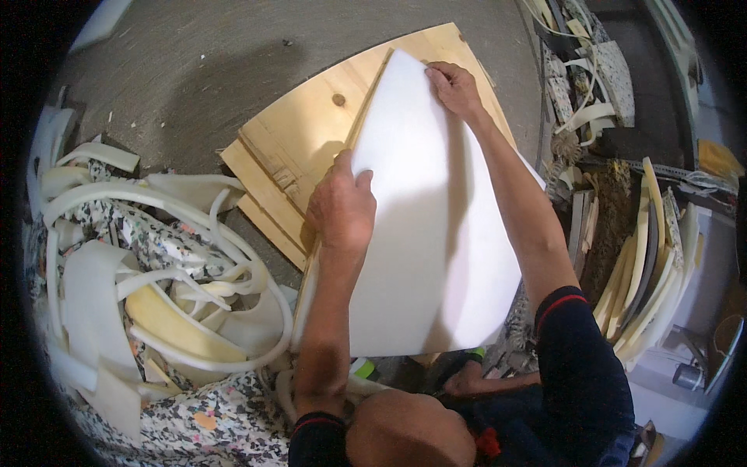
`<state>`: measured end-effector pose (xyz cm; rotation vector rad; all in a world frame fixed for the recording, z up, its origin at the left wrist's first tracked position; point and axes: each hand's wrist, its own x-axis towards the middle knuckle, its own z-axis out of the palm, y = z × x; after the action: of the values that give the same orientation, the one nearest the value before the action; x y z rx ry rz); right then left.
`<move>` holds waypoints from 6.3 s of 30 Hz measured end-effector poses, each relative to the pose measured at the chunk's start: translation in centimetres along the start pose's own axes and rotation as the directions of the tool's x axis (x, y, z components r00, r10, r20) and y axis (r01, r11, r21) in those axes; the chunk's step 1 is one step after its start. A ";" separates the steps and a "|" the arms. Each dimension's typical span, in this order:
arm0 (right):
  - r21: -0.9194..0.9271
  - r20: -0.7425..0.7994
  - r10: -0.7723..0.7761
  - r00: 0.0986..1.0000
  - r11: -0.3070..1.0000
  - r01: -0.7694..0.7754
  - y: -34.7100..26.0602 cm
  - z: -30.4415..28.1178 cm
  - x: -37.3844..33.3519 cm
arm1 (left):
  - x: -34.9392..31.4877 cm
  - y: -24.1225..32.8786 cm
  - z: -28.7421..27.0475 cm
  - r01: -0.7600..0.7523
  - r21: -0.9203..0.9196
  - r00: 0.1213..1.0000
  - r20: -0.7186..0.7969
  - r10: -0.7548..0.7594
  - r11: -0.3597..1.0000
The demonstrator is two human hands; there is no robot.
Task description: The person sits on the floor and uses a hammer to attach a thin wooden strip to a larger board. They then spray the board with a spray gun, place a white sheet on top, and write on the sheet with a marker.
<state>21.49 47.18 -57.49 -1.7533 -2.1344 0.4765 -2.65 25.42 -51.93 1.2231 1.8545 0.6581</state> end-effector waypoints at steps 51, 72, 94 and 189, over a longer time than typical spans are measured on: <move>-0.260 0.306 -0.191 0.933 0.926 0.274 -12.7 6.2 -27.7 | -11.0 -8.7 -4.3 0.113 -0.100 0.990 0.098 -0.103 0.989; -0.330 0.199 -0.243 0.949 0.896 0.299 -15.3 7.9 -26.5 | -10.6 -11.6 -3.1 0.142 0.111 0.983 -0.130 -0.127 0.984; 0.241 0.582 -0.759 0.292 0.505 0.829 -25.1 6.8 -26.6 | -22.6 -16.8 -5.3 0.465 -0.673 0.763 -0.025 -0.646 0.575; -0.234 0.488 -0.260 0.833 0.881 0.412 -21.9 9.7 -37.3 | -23.9 -15.8 -3.5 0.523 -0.698 0.727 0.065 -0.683 0.490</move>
<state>4.80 6.06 -57.75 -1.4543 -2.9365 0.4742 -8.46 -2.82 -54.14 -0.0437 1.7877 0.9572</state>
